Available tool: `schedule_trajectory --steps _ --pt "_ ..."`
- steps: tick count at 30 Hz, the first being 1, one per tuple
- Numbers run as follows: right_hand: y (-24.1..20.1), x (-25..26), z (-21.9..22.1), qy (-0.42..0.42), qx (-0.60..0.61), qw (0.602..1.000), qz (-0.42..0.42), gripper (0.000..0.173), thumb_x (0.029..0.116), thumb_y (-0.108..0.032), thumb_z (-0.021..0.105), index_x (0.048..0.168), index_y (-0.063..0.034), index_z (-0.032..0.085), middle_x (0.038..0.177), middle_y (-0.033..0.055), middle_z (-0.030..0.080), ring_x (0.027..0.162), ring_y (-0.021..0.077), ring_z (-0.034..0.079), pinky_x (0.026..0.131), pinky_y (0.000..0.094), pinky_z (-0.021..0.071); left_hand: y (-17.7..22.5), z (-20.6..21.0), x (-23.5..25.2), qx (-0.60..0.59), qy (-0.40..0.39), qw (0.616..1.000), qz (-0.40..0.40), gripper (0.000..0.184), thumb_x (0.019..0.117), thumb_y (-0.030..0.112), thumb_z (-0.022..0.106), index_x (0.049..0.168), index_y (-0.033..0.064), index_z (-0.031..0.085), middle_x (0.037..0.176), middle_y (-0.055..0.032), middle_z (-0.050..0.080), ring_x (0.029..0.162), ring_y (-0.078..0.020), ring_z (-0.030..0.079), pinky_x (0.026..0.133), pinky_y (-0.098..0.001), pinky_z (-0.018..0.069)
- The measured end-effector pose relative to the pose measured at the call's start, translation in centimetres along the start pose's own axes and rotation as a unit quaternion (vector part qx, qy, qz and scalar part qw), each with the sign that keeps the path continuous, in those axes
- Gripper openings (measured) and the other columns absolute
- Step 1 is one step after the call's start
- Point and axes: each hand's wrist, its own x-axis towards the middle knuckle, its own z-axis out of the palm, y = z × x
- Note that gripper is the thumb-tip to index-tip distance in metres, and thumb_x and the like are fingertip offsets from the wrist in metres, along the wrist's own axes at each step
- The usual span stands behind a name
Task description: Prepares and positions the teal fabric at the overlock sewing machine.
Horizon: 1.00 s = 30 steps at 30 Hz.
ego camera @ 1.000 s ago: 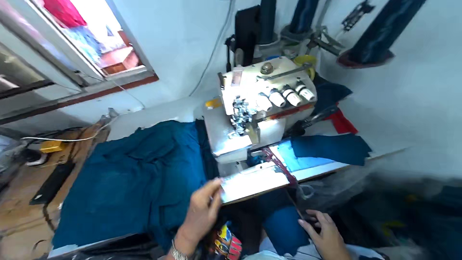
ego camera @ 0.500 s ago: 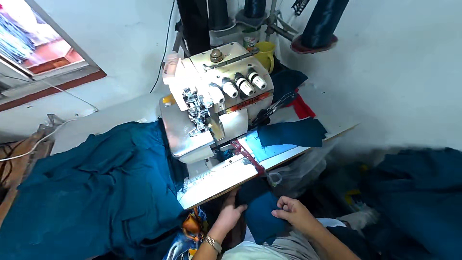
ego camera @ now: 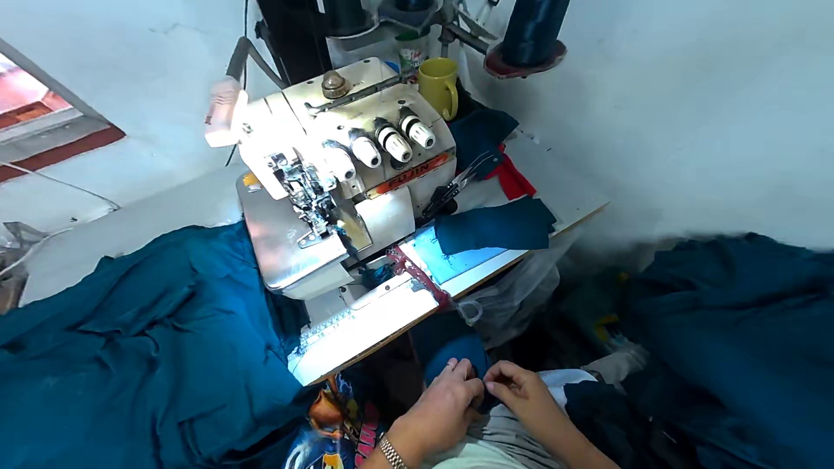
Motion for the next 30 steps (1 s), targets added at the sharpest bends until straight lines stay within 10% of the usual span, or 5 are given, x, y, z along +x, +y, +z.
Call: schedule_trajectory --steps 11,16,19,23,30 --pt "0.4 -0.3 0.9 -0.023 -0.016 1.000 0.005 0.029 0.0914 -0.026 0.072 0.105 -0.0013 0.068 0.101 0.0111 0.063 0.083 0.0144 0.060 0.073 0.0279 0.0511 -6.0 -0.5 -1.4 -0.318 0.052 0.943 0.080 0.010 0.0900 0.005 0.071 0.090 -0.0035 0.065 0.112 -0.0102 0.066 0.108 -0.0125 0.060 0.095 -0.0297 0.0491" --pt "-2.0 -0.1 0.7 -0.039 -0.144 0.989 0.008 0.025 0.0944 -0.018 0.068 0.111 0.0007 0.067 0.108 0.0185 0.063 0.090 0.0269 0.063 0.081 0.0398 0.0538 -2.7 -2.7 -2.3 0.032 0.318 0.947 0.046 0.014 0.0980 0.005 0.058 0.107 0.0003 0.068 0.091 -0.0107 0.072 0.083 -0.0206 0.071 0.081 -0.0361 0.0597" --pt "-4.2 0.9 0.4 0.058 -0.155 0.978 -0.124 0.021 0.0947 -0.011 0.064 0.110 0.0011 0.070 0.106 0.0178 0.069 0.089 0.0271 0.070 0.079 0.0421 0.0596 0.3 -5.2 -2.3 0.097 0.320 0.937 0.099 0.023 0.0999 0.004 0.055 0.120 0.0006 0.067 0.093 -0.0112 0.073 0.085 -0.0227 0.072 0.083 -0.0378 0.0598" --pt "-6.7 2.9 0.9 0.143 -0.023 0.952 -0.269 0.020 0.0999 -0.020 0.060 0.103 -0.0035 0.071 0.095 0.0057 0.070 0.079 0.0048 0.066 0.071 0.0187 0.0566 0.6 -6.7 -2.0 -0.063 0.331 0.937 0.096 0.024 0.1017 0.008 0.054 0.124 -0.0010 0.057 0.087 -0.0067 0.071 0.078 -0.0120 0.068 0.077 -0.0291 0.0578" --pt "-8.3 3.5 3.7 0.208 -0.164 0.884 -0.386 0.016 0.0971 -0.015 0.058 0.094 -0.0055 0.071 0.090 0.0076 0.069 0.085 0.0124 0.068 0.079 0.0211 0.0570 2.0 -6.5 -3.8 -0.122 0.354 0.925 0.061 0.047 0.0994 0.006 0.059 0.144 -0.0041 0.050 0.086 -0.0054 0.074 0.074 -0.0099 0.070 0.075 -0.0293 0.0598"
